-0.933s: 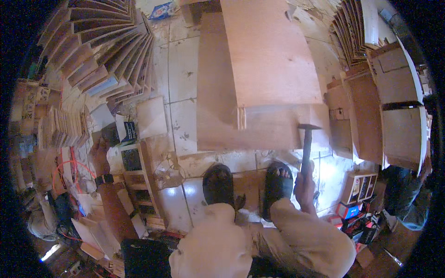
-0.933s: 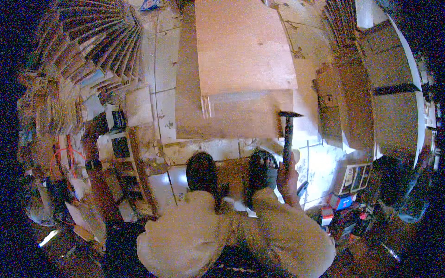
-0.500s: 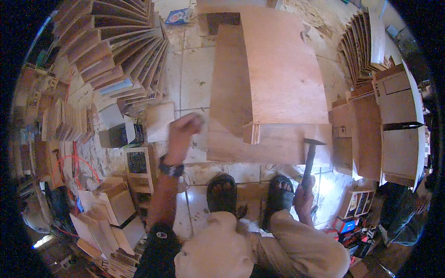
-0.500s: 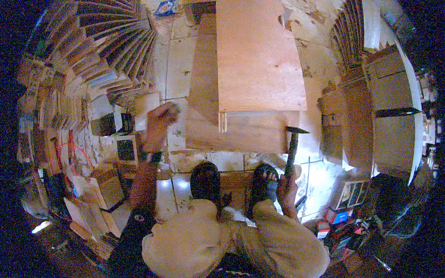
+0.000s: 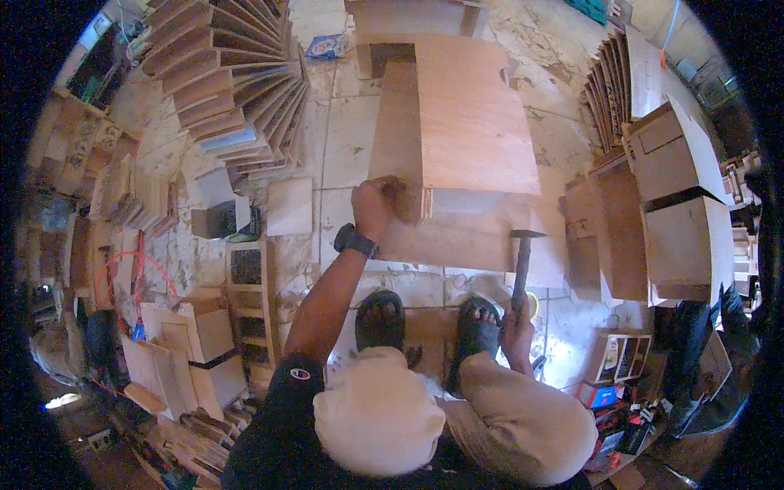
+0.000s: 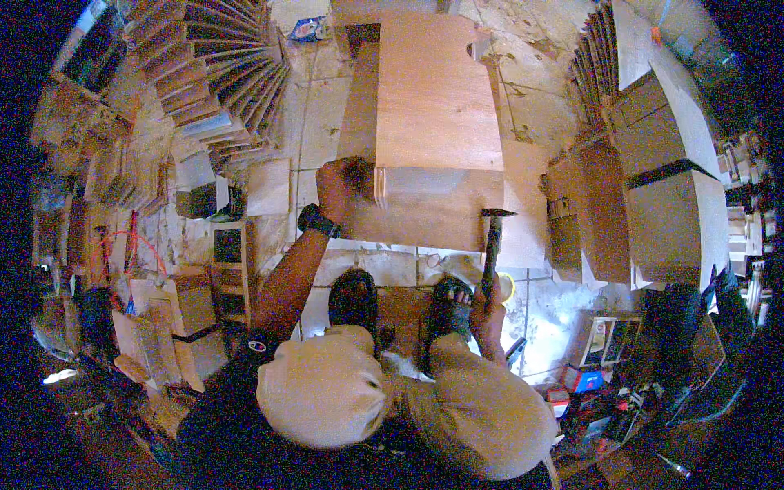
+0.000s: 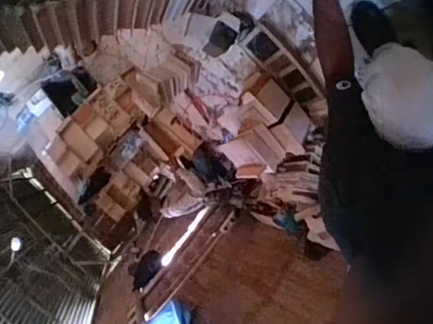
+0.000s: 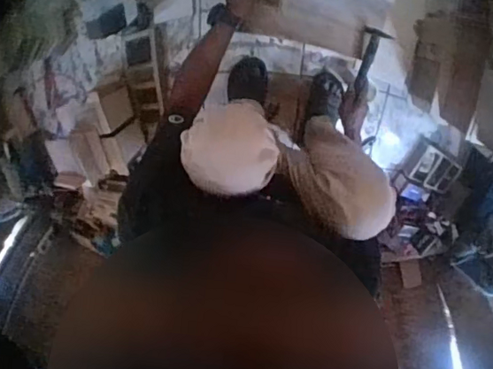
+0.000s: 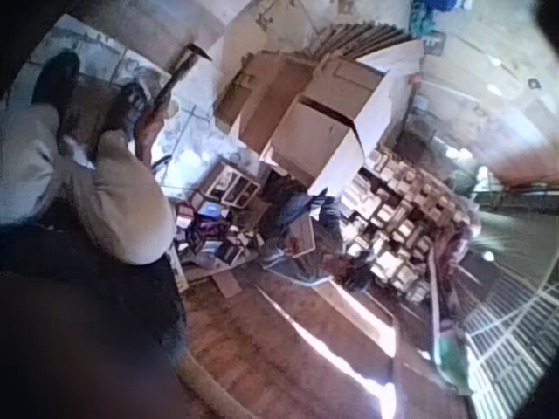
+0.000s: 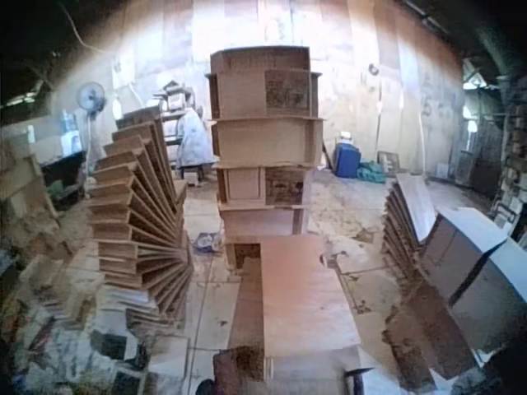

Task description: The person assembles a wooden furniture unit by hand, using a hammer to drive nails into pre-drilled holes. They repeatedly position wooden panels, align edges, and secure joints with nails, occasionally adjusting the unit's orientation.

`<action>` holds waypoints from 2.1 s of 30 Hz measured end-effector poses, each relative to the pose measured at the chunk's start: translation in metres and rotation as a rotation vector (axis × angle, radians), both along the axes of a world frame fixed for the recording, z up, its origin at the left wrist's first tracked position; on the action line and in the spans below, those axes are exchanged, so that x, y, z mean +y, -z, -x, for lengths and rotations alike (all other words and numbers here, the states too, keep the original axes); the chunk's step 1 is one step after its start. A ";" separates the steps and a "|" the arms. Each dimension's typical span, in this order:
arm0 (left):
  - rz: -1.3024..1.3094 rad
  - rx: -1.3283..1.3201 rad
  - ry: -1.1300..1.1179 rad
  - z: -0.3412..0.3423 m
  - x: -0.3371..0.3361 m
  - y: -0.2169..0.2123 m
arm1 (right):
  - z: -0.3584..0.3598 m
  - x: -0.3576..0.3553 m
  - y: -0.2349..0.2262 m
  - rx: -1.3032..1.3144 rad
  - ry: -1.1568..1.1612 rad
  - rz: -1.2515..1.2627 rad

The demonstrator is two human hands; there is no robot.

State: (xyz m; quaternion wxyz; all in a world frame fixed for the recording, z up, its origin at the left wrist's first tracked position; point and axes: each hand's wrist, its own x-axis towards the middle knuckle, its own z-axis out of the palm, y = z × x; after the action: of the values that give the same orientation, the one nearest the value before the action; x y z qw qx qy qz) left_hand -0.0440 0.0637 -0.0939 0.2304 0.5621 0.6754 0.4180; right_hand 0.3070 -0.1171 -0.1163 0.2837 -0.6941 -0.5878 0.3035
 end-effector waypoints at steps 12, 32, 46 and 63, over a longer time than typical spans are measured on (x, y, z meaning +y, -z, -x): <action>-0.170 -0.125 -0.163 0.003 -0.011 -0.024 | 0.002 0.014 -0.081 0.150 -0.018 -0.108; -0.383 0.048 0.271 -0.137 0.017 -0.114 | 0.017 0.057 -0.129 0.092 -0.197 -0.075; -0.506 0.140 0.304 -0.136 0.016 -0.107 | 0.015 0.058 -0.156 -0.010 -0.245 -0.214; -0.456 0.381 0.345 -0.124 0.007 -0.109 | 0.007 0.055 -0.127 0.118 -0.074 -0.038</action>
State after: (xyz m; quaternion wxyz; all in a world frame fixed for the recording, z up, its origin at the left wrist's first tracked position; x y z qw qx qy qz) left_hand 0.0797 0.0709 0.0150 0.0356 0.7731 0.4905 0.4005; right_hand 0.2999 -0.0626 0.0105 0.3197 -0.6474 -0.6009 0.3428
